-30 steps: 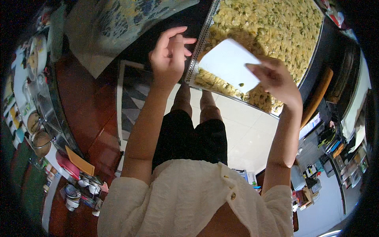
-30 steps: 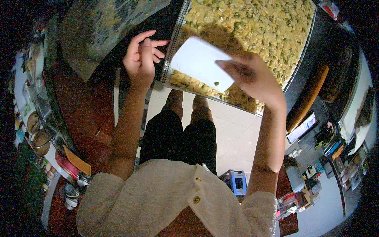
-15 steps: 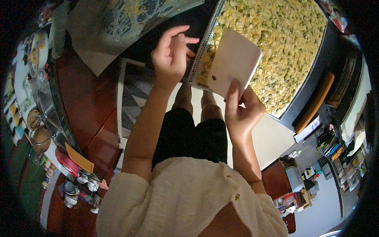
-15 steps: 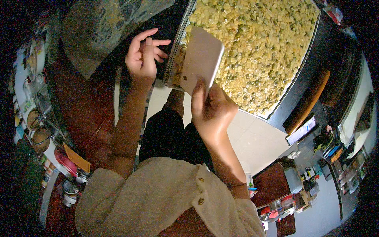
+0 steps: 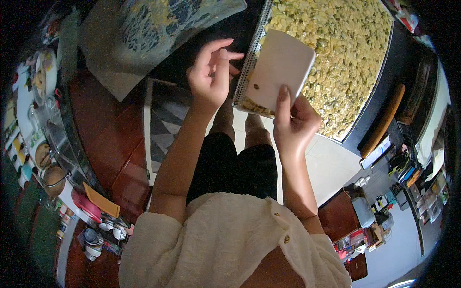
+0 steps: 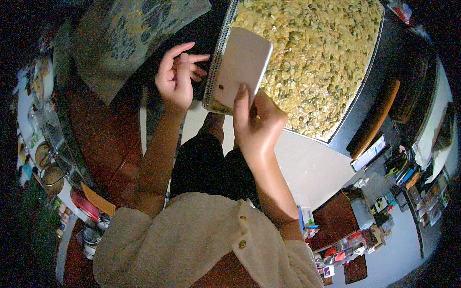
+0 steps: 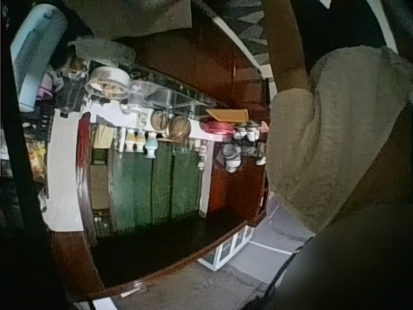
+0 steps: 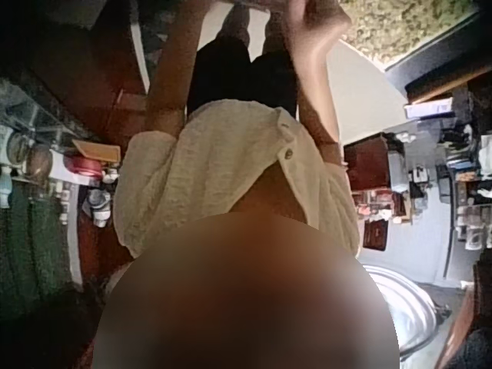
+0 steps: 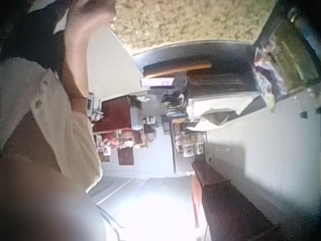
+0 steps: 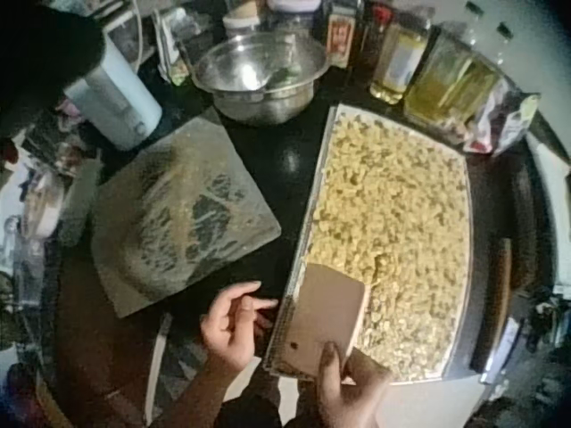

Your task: The person spreads a mixture of nuts and seeds onto a large baking tray using a white plastic scraper, ensuring even distribution across the tray.

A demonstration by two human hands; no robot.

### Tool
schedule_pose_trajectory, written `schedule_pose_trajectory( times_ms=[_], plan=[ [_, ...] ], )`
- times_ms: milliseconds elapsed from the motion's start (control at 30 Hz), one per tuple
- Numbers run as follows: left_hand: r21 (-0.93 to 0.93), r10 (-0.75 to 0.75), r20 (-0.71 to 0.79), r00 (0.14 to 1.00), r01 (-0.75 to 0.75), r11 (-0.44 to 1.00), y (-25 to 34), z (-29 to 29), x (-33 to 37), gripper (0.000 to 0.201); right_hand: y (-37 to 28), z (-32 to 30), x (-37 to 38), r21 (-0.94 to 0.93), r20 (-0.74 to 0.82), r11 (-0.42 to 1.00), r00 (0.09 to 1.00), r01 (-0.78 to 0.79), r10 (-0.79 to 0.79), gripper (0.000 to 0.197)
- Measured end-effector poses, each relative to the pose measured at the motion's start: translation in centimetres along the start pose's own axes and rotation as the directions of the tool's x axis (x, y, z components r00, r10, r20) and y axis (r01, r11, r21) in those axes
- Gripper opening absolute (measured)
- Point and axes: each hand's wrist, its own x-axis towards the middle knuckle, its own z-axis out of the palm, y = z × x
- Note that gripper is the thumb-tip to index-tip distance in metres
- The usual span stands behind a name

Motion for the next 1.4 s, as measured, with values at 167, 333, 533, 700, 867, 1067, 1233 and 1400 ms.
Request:
schedule_pose_trajectory(
  times_ms=[167,333,533,700,867,1067,1233,1400],
  plan=[
    [-0.027,-0.021,0.016,1.0,0.021,0.999,0.0,-0.1,-0.1,0.025,-0.5,-0.6,1.9,0.273,-0.118,0.954,0.98,-0.125,0.162,0.022],
    [-0.017,-0.032,0.024,0.999,0.032,0.999,0.0,0.0,-0.2,0.026,0.2,-0.3,2.7,0.014,-0.012,1.0,1.0,-0.017,0.017,0.022],
    [-0.02,-0.018,0.01,1.0,0.019,1.0,-0.1,-0.1,0.0,0.026,0.0,-1.6,4.1,0.265,-0.136,0.954,0.974,-0.14,0.181,0.025],
    [-0.013,-0.046,0.011,0.999,0.046,0.999,0.1,-0.1,0.0,0.025,0.2,-4.5,3.0,0.186,-0.133,0.953,0.955,-0.238,0.265,0.024],
    [-0.025,-0.036,0.001,0.999,0.036,0.999,0.0,0.1,0.1,0.024,0.9,-2.3,0.6,-0.119,0.082,0.979,0.981,-0.167,0.178,0.026],
    [-0.003,-0.046,0.005,0.999,0.046,0.999,0.0,-0.1,-0.1,0.024,1.0,-1.4,1.8,-0.071,0.061,0.992,0.992,-0.103,0.107,0.027],
    [-0.062,-0.081,0.007,0.997,0.081,0.995,-0.3,-0.3,-0.2,0.021,0.2,-0.9,2.3,-0.088,0.051,0.995,0.998,-0.039,0.043,0.028],
    [-0.065,-0.092,0.002,0.996,0.092,0.994,0.0,0.0,0.0,0.021,-1.1,-0.2,2.6,0.127,-0.087,0.992,0.996,-0.023,0.034,0.026]
  ],
)
